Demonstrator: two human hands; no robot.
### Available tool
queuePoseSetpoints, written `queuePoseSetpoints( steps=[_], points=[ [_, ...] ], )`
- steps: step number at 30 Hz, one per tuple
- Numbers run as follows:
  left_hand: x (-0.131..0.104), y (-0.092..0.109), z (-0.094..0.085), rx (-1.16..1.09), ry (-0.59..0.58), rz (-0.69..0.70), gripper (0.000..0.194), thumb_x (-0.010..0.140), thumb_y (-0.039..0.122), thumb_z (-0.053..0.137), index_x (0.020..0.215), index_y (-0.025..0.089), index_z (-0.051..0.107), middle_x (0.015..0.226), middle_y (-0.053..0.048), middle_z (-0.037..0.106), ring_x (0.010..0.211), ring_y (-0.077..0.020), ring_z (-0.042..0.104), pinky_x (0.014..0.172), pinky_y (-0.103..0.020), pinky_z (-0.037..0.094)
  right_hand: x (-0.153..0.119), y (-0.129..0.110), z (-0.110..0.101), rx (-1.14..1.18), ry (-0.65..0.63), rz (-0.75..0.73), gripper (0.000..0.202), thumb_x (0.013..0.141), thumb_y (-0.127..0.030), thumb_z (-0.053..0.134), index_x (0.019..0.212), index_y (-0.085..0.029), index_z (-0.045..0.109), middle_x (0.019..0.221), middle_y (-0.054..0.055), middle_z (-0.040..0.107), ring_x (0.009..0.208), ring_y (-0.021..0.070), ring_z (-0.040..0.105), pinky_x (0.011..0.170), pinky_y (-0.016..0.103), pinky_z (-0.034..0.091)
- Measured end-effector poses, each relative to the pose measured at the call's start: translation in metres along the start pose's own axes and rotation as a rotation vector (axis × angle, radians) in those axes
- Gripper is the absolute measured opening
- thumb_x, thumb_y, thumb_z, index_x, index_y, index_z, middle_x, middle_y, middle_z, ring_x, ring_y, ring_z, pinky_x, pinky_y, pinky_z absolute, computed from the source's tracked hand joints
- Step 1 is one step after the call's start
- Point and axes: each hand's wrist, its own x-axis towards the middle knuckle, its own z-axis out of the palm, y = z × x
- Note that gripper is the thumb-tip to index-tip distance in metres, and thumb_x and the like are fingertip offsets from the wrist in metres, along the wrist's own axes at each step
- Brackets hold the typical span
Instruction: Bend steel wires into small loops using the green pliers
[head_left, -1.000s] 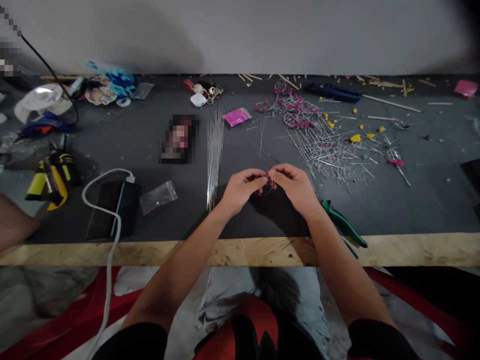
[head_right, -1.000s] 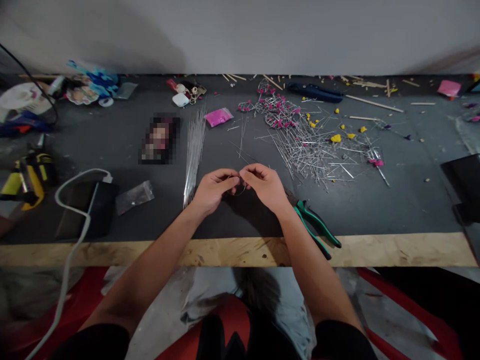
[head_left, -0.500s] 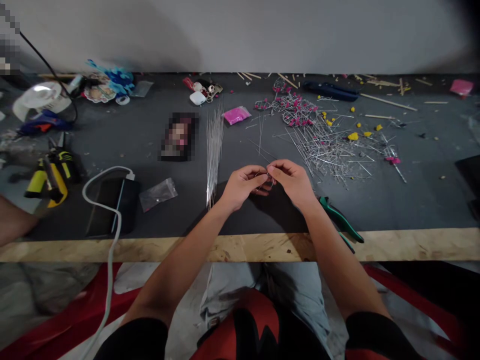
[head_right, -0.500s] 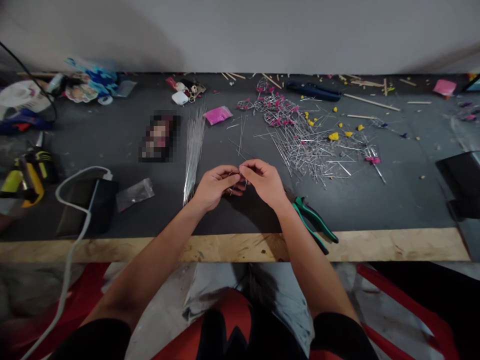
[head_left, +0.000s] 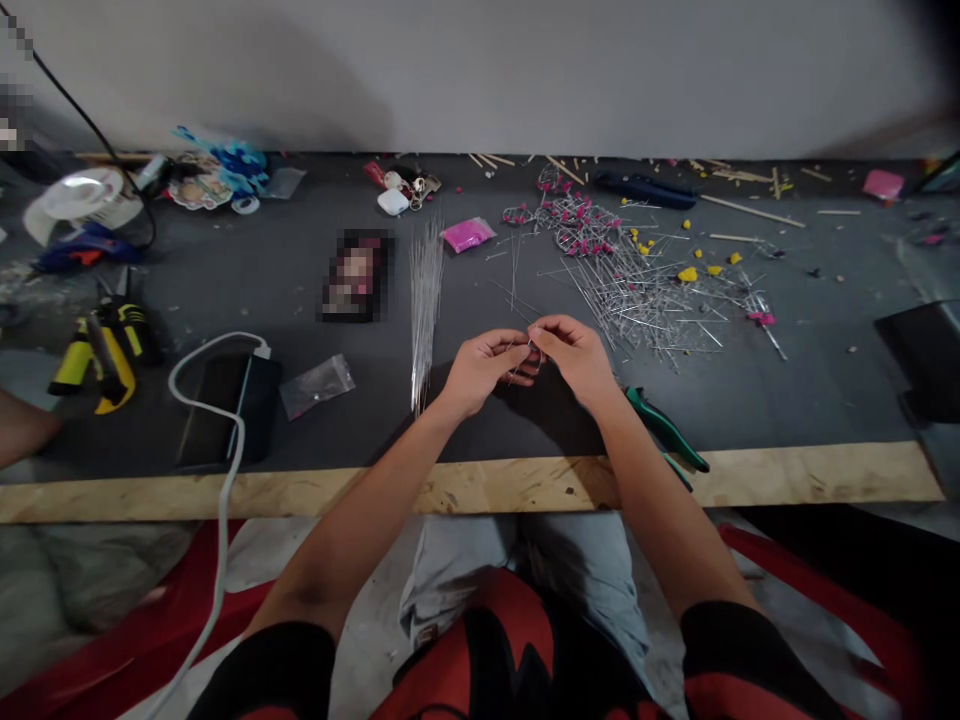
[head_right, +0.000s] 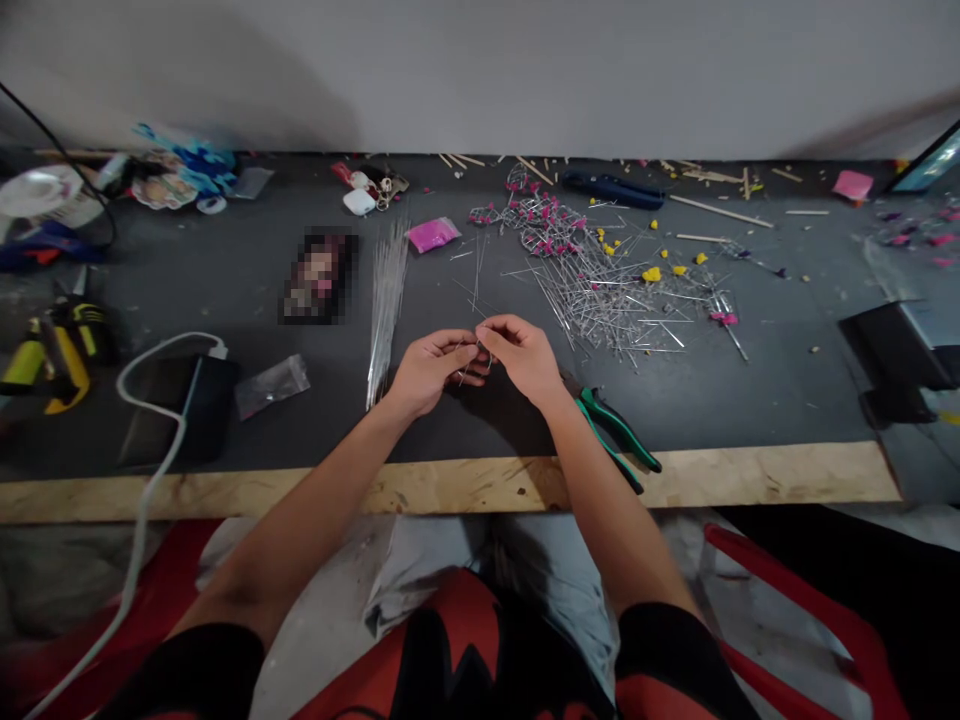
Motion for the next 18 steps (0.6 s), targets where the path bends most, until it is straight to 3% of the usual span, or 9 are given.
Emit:
queuePoseSetpoints(
  steps=[18],
  points=[
    [0.0017,-0.0002,-0.0035,-0.003,-0.130,0.032,0.038,0.074,0.018,0.064,0.110,0.012,0.056,0.089,-0.009,0.069,0.081,-0.0167,0.067,0.071,-0.032,0.056,0.0024,0.0041,-0.0024,-0.006,0.019,-0.006,0.020,0.075,-0.039,0.063,0.083,-0.020,0.065,0.071,-0.002,0.058,0.062,0.0094,0.048,0.058,0.024,0.039]
  ],
)
